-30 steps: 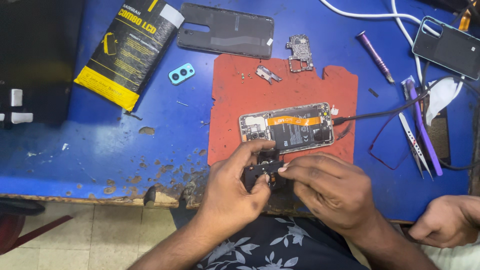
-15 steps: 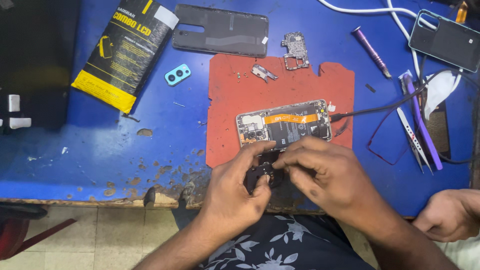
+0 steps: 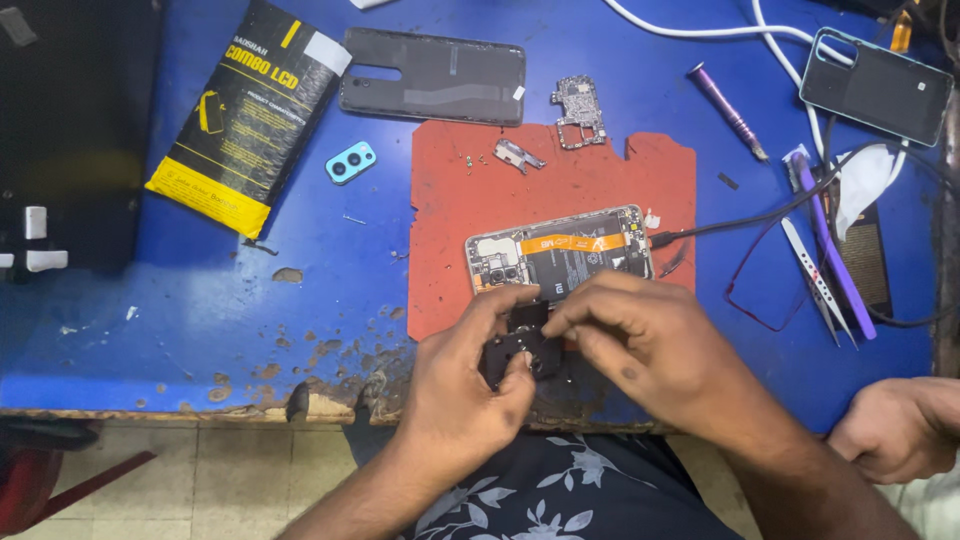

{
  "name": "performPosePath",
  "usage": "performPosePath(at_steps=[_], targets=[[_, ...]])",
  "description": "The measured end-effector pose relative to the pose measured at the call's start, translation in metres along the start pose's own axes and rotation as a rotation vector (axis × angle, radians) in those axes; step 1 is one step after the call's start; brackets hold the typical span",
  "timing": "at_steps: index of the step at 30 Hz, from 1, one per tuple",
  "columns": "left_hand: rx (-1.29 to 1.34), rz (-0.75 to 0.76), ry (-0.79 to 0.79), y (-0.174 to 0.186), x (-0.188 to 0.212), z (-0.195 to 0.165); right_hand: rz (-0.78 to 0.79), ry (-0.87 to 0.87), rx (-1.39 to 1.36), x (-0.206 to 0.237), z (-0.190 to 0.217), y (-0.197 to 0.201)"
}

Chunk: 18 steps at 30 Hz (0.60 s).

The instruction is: The person reassembles a disassembled smartphone on a workbench. They connect internal ribbon cables, place the back cover, and repeatedly open and close the device to check fit and alignment.

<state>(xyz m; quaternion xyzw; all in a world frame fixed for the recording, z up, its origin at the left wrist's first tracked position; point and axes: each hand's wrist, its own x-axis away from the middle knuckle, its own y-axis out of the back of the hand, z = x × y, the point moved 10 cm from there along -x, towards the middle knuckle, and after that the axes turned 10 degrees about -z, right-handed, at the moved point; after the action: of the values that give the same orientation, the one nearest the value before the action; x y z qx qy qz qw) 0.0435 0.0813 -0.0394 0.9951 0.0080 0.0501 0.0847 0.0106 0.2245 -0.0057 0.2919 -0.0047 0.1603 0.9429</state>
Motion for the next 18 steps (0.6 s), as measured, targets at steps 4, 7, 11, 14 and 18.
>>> performPosePath(at_steps=[4,7,11,14,18], targets=[[-0.052,-0.077,0.003,0.006,-0.002,-0.001,-0.260,-0.032,0.008,0.008,-0.017,0.040],[-0.029,-0.108,0.100,0.020,-0.001,0.004,-0.387,-0.044,0.025,0.024,-0.033,0.060],[0.030,-0.195,-0.042,0.059,-0.022,-0.013,-0.319,0.098,0.144,0.041,-0.034,0.061],[-0.071,-0.198,-0.082,0.071,-0.053,-0.018,-0.274,0.200,0.243,0.043,-0.028,0.056],[-0.216,-0.181,-0.138,0.067,-0.092,-0.029,-0.330,0.330,0.372,0.048,-0.007,0.050]])
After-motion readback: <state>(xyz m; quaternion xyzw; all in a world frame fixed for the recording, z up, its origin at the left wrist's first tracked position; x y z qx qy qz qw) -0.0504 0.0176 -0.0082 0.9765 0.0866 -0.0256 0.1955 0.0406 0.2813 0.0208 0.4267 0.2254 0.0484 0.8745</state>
